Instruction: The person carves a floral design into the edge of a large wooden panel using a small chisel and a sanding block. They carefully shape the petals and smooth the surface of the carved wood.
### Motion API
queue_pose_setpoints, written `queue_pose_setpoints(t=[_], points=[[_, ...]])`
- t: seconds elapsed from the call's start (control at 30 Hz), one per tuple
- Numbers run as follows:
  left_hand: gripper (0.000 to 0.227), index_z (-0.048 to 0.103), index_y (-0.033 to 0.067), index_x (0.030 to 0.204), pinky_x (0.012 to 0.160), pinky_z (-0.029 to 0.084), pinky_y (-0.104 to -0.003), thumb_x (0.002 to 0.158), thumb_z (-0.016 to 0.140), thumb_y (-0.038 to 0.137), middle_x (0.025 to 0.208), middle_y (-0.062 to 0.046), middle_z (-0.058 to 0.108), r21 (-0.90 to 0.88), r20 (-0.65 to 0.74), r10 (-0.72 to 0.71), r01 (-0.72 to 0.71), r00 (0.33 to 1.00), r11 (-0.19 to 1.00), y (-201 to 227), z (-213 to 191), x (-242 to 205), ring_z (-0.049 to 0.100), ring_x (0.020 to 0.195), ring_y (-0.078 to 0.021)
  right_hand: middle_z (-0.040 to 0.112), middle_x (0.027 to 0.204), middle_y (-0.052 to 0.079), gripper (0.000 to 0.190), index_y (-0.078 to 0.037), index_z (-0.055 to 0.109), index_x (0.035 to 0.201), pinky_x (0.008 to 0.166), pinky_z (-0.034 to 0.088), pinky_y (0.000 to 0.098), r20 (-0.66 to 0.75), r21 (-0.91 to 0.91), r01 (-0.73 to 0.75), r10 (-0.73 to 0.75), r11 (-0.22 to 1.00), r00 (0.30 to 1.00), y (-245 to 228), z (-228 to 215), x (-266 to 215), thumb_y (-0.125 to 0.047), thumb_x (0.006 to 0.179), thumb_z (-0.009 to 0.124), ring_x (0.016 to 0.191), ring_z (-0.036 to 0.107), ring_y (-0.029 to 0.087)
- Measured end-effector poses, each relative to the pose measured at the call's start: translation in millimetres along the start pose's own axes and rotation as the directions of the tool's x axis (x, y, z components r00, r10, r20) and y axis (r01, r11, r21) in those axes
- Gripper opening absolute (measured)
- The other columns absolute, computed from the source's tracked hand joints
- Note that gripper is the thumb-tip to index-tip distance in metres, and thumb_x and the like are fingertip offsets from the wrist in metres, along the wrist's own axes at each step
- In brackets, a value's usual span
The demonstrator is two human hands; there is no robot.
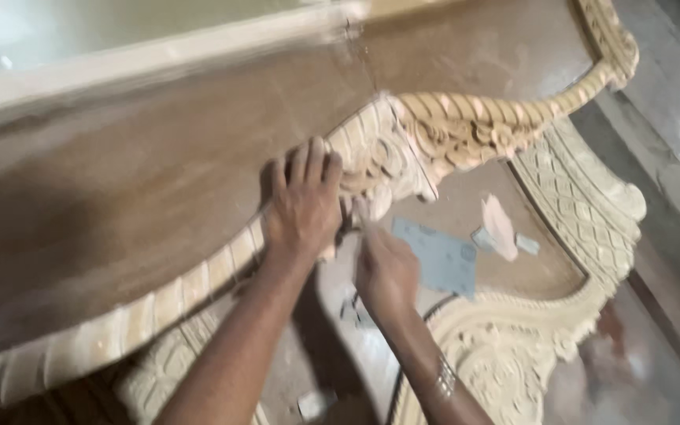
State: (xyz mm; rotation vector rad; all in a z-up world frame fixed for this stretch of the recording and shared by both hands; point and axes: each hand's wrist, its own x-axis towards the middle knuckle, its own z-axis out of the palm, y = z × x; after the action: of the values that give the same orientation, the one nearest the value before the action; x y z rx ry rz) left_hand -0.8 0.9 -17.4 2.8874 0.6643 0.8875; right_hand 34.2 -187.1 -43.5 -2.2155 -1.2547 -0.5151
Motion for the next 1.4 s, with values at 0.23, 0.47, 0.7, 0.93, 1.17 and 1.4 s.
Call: queue_pose_setpoints(t=[0.23,0.47,0.7,0.93,1.17,1.4], points=[[0.055,0.055,0.0088,0.135,0.110,0.034,-0.055,0.086,0.060,0.032,0.148,-0.018,0.051,-0.065,0.061,-0.004,0.008,0.998,0.998,8,-7,3,0.046,0.137,-0.0325,0.064,0.081,0.015,0.070,-0.012,0.055,0.147,0.063,0.050,0.0460,0.191,0.016,-0.219,0.212,0.975,0.958,-17,-10,-13,0.007,0.080,0.060,0.067,0.062,0.033],[0.048,0.057,0.0098,0.136,0.111,0.037,-0.053,0.090,0.061,0.023,0.147,-0.016,0.055,-0.061,-0.025,-0.016,0.014,1.000,0.998,2,-7,1,0.049,0.138,-0.0303,0.061,0.082,0.012,0.061,-0.013,0.055,0.146,0.066,0.051,0.0445,0.170,0.049,0.043,-0.051,0.998,0.984,-16,-9,9,0.002,0.087,0.061,0.071,0.062,0.031],[0.044,0.057,0.0098,0.135,0.111,0.036,-0.054,0.092,0.060,0.021,0.147,-0.017,0.054,-0.080,-0.017,-0.026,0.024,1.000,0.996,1,0,1,0.048,0.138,-0.0315,0.066,0.082,0.011,0.065,-0.015,0.059,0.145,0.064,0.053,0.0448,0.157,0.039,0.028,-0.034,0.999,0.987,-9,-23,17,-0.002,0.082,0.065,0.067,0.064,0.032],[0.044,0.058,0.0092,0.131,0.111,0.037,-0.055,0.089,0.061,0.020,0.145,-0.017,0.054,-0.109,-0.027,-0.023,0.020,0.999,0.994,1,-2,3,0.048,0.138,-0.0316,0.067,0.074,0.008,0.060,-0.020,0.066,0.136,0.063,0.054,0.0446,0.345,0.045,-0.053,0.034,0.998,0.938,-28,-43,29,-0.006,0.077,0.068,0.061,0.066,0.029],[0.045,0.058,0.0081,0.133,0.112,0.037,-0.055,0.089,0.061,0.021,0.146,-0.018,0.055,-0.122,-0.032,-0.035,0.031,0.999,0.992,0,0,4,0.049,0.137,-0.0314,0.059,0.077,0.009,0.056,-0.012,0.065,0.137,0.062,0.052,0.0425,0.273,-0.086,0.248,-0.217,0.965,0.937,5,-21,39,-0.006,0.082,0.070,0.066,0.061,0.028],[0.042,0.060,0.0087,0.132,0.112,0.035,-0.056,0.091,0.059,0.022,0.146,-0.019,0.054,-0.161,-0.062,-0.062,0.051,0.996,0.986,1,0,8,0.049,0.137,-0.0322,0.060,0.081,0.008,0.042,-0.015,0.069,0.125,0.071,0.052,0.0430,0.449,-0.143,0.296,-0.204,0.945,0.870,-12,-49,73,-0.017,0.083,0.070,0.074,0.065,0.027]])
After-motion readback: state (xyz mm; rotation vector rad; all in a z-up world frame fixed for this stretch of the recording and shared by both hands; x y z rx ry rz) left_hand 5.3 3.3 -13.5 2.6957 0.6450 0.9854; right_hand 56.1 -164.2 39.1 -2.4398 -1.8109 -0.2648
